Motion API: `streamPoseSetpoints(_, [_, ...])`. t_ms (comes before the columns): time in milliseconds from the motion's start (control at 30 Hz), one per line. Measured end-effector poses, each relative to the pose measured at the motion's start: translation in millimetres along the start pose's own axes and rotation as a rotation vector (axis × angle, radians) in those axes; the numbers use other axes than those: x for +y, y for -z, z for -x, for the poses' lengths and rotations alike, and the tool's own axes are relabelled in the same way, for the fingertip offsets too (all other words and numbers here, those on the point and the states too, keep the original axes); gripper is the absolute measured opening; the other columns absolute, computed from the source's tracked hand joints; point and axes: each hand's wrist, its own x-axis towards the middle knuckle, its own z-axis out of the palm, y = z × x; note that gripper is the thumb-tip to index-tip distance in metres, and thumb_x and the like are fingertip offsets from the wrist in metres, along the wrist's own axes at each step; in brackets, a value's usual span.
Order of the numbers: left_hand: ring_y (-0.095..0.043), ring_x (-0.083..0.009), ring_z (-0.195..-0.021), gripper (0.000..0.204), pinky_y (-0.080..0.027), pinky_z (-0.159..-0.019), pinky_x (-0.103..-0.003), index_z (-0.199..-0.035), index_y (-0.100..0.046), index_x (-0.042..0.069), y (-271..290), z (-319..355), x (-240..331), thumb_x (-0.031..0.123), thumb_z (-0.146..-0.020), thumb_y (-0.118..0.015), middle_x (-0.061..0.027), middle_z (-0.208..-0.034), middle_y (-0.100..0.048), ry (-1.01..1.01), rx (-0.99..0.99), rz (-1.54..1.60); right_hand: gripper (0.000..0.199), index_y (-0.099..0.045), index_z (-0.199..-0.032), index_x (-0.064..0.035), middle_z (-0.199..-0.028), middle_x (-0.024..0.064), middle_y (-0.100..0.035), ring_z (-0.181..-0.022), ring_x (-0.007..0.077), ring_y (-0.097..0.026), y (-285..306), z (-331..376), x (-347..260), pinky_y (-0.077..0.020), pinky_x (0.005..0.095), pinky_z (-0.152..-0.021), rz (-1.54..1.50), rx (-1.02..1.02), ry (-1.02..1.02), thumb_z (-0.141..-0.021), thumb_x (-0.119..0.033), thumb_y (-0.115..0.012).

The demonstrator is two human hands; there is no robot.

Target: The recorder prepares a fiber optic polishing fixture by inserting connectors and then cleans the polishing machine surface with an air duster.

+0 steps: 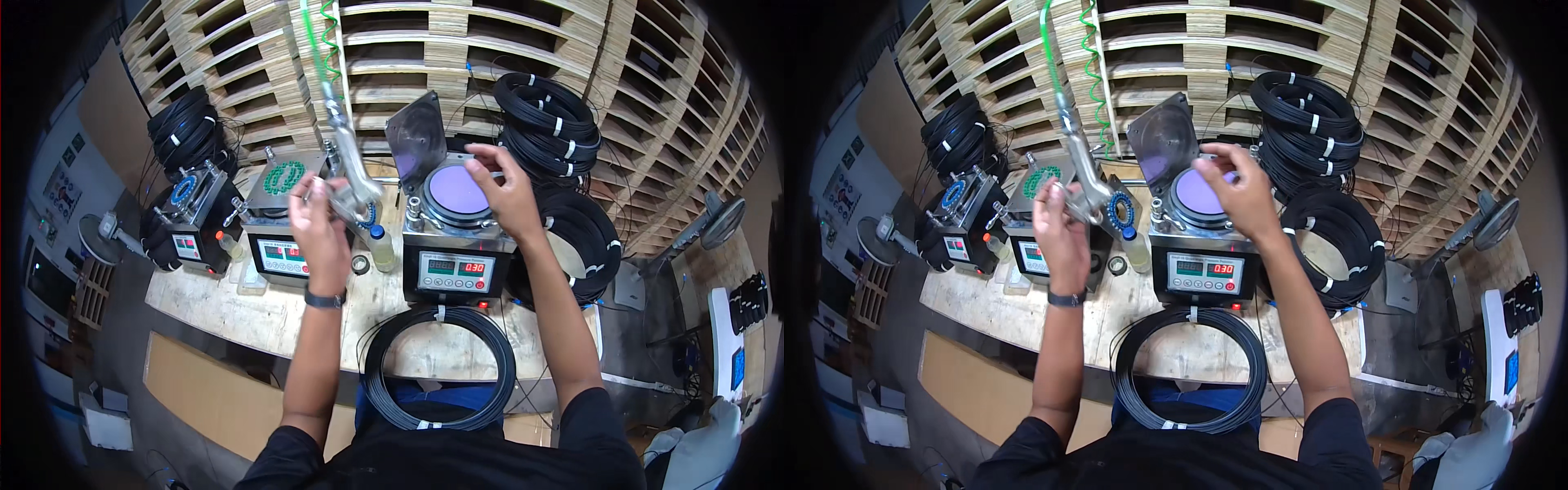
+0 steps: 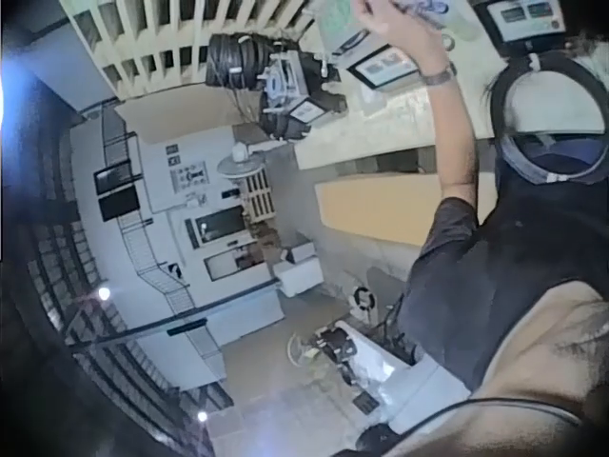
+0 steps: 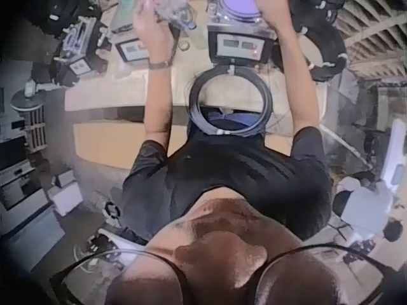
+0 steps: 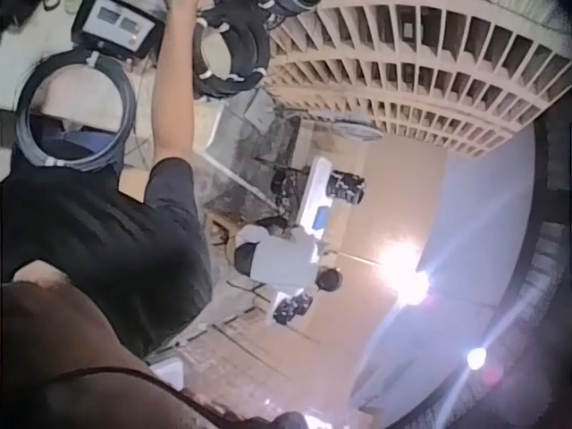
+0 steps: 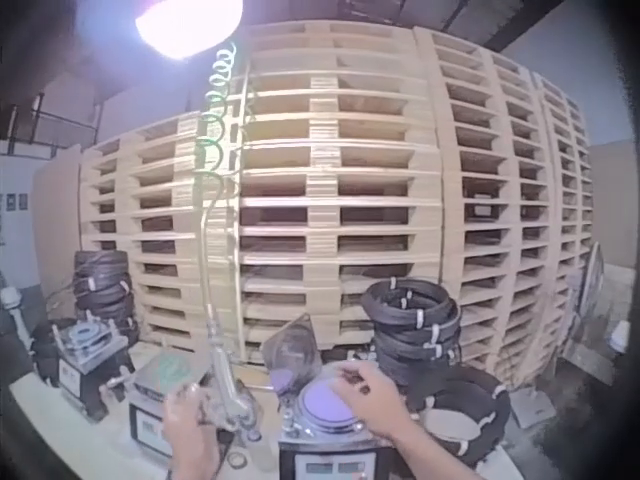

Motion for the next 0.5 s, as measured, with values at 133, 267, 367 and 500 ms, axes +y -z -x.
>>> streamPoseSetpoints(133, [-0.069,-0.0123,-0.093,0.036,-0.056,-0.073,-0.025,-0.132,-0.051,0.005,-31,62,-23,0.023,-0.103,-0.064,-0.0091,-0.105,-0.07,0.192,-0.204,-0.038,0.039,-0.066,-0.13,-0.0056,-0.115,0.0053,-0.069,-0.104,0.0113,-0.062,-13,8,-52,-0.0505,0.0294,-0.092,-0.306,-0.37,-0.351,-0.1,-0.031,-0.067])
streamPoseSetpoints(267, [-0.059,-0.0164,-0.104,0.035,-0.049,-0.094,-0.035,-0.135,-0.061,0.005,-58,80,-42,0.02,-0.103,-0.063,-0.0107,-0.113,-0.062,-0.118,-0.307,-0.661,0.048,-0.061,-0.139,-0.004,-0.104,0.0036,-0.069,-0.099,0.0121,-0.064,-5,7,-19,-0.0523,0.0309,-0.085,-0.48,-0.701,-0.373,-0.099,-0.031,-0.068])
streamPoseSetpoints(367, [-0.049,-0.0264,-0.117,0.04,-0.038,-0.106,-0.042,-0.139,-0.061,0.008,-53,59,-65,0.023,-0.102,-0.063,-0.0143,-0.118,-0.054,-0.482,-0.292,-1.142,0.043,-0.059,-0.14,-0.0053,-0.12,0.0105,-0.07,-0.099,0.0152,-0.069,28,11,-12,-0.0549,0.0296,-0.091,-0.482,-0.619,-0.547,-0.102,-0.025,-0.062])
streamPoseSetpoints(500, [-0.038,-0.0398,-0.138,0.063,-0.03,-0.116,-0.05,-0.146,-0.05,0.008,-36,15,-110,0.016,-0.087,-0.071,-0.0244,-0.139,-0.046,-0.495,-0.207,-1.137,0.039,-0.06,-0.137,-0.004,-0.115,0.0112,-0.07,-0.099,0.0178,-0.07,27,12,-15,-0.0568,0.0307,-0.088,-0.443,-0.324,-0.529,-0.098,-0.009,-0.059])
